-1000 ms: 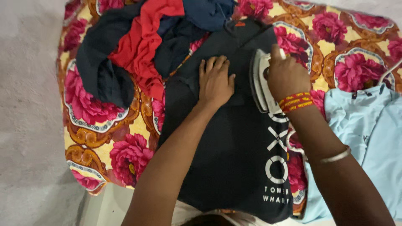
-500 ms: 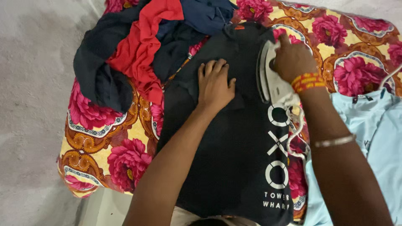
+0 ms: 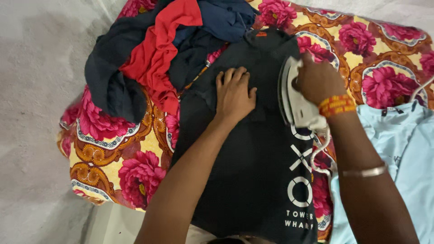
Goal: The person irons a black t-shirt and then a red t-shirt on a bed. They smooth the fabric with their hands, use a white iron to press the shirts, and flip the garments to iron different sides.
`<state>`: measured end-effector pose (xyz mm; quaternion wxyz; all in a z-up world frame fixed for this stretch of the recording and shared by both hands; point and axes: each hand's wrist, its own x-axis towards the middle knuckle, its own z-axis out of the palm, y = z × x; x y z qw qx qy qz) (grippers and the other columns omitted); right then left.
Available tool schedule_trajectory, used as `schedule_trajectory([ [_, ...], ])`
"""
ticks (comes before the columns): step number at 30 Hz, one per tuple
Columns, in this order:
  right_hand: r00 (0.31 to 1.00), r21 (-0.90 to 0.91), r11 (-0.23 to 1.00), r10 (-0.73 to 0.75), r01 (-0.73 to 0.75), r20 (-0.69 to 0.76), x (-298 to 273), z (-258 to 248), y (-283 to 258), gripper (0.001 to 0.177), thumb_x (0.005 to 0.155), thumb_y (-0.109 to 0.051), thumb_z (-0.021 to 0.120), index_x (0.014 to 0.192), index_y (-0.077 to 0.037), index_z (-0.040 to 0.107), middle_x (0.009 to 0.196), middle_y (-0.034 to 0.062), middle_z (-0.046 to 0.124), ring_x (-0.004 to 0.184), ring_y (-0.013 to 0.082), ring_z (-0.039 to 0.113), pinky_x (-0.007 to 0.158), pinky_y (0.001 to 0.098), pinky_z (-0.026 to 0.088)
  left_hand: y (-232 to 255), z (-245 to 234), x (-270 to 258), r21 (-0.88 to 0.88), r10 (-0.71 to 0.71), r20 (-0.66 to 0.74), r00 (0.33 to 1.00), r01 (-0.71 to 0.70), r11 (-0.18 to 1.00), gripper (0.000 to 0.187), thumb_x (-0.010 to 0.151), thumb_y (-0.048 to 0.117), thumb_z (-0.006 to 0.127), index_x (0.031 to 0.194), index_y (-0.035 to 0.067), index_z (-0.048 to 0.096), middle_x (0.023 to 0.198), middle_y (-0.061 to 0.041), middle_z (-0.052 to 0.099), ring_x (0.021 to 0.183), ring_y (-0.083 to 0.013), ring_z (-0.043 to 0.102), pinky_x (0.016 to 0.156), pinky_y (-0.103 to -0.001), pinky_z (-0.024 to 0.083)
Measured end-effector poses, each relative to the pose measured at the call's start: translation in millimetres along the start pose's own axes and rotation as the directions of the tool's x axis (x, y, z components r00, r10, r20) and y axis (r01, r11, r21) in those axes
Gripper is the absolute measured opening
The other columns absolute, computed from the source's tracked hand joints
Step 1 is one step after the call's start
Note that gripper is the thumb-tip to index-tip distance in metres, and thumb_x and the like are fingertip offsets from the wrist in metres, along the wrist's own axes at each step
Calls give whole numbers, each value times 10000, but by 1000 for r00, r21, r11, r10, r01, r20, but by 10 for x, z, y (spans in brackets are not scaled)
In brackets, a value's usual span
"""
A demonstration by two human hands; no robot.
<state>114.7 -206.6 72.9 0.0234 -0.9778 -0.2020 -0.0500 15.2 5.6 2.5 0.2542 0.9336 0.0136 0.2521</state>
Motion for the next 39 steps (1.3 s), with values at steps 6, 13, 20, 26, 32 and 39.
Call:
schedule_trajectory([
  [6,999,133,990,-46,42,28,-739,-550,-35,341,1076,-311,564,1345,-101,575,748,253,688,789,473,681,733,586,514,-17,26,-11,7,31,-33,999,-31,999,447,851,254,745,1209,-6,685,1358,-90,590,1318,-300,471,1172,-571,282],
  [13,897,683,728,260,62,-358,-1274,-590,8,439,1099,-185,563,1499,-44,451,929,125,610,795,218,658,706,382,525,-59,66,-30,68,66,-3,998,-66,996,450,894,257,714,1260,2,653,1371,-111,575,1323,-315,459,1162,-578,281],
  [20,757,818,252,312,516,-574,-1113,271,373,324,1163,-143,656,1380,-60,431,1259,79,606,1116,148,572,1030,305,440,-48,91,-27,89,76,0,997,-75,993,465,895,258,702,1277,1,641,1387,-125,560,1325,-326,449,1157,-597,270],
  [26,767,832,85,348,548,-540,-1111,537,514,335,1146,-3,679,1318,-83,402,1155,58,572,1097,146,548,1063,286,427,-40,79,-20,103,67,27,997,-70,992,476,894,266,703,1283,0,634,1378,-124,556,1317,-334,446,1158,-588,268],
  [32,827,879,123,299,461,-476,-1355,558,254,380,1089,-6,680,1307,-107,385,1136,55,567,1024,135,532,973,302,434,-50,109,-14,124,106,-14,994,-103,987,482,885,264,706,1280,-3,634,1378,-130,554,1308,-330,451,1145,-576,276],
  [39,830,873,169,272,458,-487,-1505,449,156,367,1095,34,638,1263,-93,337,1183,90,583,1187,184,590,1119,336,450,-41,73,-21,129,125,-1,992,-124,984,465,898,254,708,1281,0,637,1377,-121,559,1307,-327,457,1154,-573,287],
])
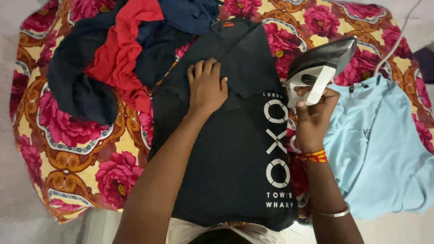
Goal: The person irons a black t-shirt and then a red t-shirt on a bed. They smooth the fabric with their hands, use a white iron to press the shirts, and flip the garments to iron different sides.
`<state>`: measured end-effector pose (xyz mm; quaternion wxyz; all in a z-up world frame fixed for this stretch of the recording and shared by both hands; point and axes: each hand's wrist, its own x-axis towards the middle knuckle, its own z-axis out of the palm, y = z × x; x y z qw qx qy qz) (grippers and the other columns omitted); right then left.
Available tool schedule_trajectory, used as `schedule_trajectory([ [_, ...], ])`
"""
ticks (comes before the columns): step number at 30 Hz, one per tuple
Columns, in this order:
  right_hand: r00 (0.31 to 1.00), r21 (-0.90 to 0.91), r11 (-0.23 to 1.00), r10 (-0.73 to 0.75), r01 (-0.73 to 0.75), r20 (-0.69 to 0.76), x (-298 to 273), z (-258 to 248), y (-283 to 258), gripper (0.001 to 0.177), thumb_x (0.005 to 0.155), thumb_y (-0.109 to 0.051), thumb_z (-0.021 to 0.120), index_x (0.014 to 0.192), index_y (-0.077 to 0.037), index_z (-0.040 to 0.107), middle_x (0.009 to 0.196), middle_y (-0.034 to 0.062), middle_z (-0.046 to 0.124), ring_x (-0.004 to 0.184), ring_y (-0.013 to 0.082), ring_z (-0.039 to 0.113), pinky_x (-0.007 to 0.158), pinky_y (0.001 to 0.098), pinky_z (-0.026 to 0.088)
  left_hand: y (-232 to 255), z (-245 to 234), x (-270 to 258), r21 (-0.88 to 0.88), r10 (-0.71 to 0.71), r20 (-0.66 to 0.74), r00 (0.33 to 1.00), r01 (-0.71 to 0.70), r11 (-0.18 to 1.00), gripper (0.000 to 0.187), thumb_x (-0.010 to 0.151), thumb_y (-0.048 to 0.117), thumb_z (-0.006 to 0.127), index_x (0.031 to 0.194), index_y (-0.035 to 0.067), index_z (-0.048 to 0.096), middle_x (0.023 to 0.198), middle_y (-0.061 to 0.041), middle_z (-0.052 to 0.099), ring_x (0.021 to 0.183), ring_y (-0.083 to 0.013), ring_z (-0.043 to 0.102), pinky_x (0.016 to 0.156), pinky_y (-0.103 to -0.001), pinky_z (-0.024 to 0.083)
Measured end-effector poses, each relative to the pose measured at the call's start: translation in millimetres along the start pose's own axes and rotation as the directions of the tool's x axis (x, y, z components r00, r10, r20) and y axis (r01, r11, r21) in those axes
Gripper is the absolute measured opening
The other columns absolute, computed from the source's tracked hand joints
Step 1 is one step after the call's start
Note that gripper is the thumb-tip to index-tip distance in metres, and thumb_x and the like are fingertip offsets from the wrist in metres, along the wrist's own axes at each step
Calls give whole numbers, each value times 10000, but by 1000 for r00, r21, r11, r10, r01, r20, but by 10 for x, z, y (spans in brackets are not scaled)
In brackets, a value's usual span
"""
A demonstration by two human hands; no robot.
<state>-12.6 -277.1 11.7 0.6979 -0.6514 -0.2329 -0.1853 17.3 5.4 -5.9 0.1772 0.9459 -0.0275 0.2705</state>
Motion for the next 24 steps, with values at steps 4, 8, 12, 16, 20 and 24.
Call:
schedule_trajectory([
  [4,999,-169,985,-30,24,-31,-82,2,-165,351,1092,81,542,1326,-59,321,1213,109,577,1244,212,611,1173,369,450,-6,-3,18,2,-2,29,1000,2,1000,461,910,253,700,1286,-6,635,1372,-134,557,1296,-337,454,1147,-593,283],
  [8,994,-348,937,-52,15,-96,-161,77,-250,352,1061,116,509,1333,-19,333,1278,128,585,1253,222,623,1192,373,460,-17,-5,-14,14,1,40,999,-2,1000,462,922,250,689,1301,-8,631,1384,-133,557,1311,-333,449,1146,-597,282],
  [12,991,-313,950,-30,-13,-134,-159,146,-247,379,1037,139,514,1339,-10,342,1331,142,584,1271,234,592,1154,358,466,-7,10,4,30,-1,41,999,0,1000,467,925,257,689,1301,-13,630,1390,-127,557,1318,-325,447,1154,-593,276],
  [16,971,-371,925,-5,-86,-238,-182,189,-281,423,1012,93,607,1348,0,366,1333,129,512,1247,215,566,1117,372,483,-9,7,13,25,-2,44,999,1,1000,470,922,260,690,1303,-10,631,1388,-130,556,1315,-329,445,1149,-588,276],
  [20,935,-609,793,-204,-15,-289,-339,266,-375,523,974,43,727,1345,8,361,1313,143,407,1235,258,491,1117,412,446,2,-4,5,13,-15,48,999,15,1000,468,919,261,691,1300,-5,632,1386,-123,560,1322,-325,445,1151,-583,278],
  [24,930,-747,660,-322,84,-179,-554,529,-514,412,917,22,757,1176,-26,440,1154,124,433,1088,292,475,956,387,381,-35,8,-7,-17,-18,37,999,19,1000,472,905,251,699,1305,13,619,1370,-128,562,1327,-329,453,1157,-580,281],
])
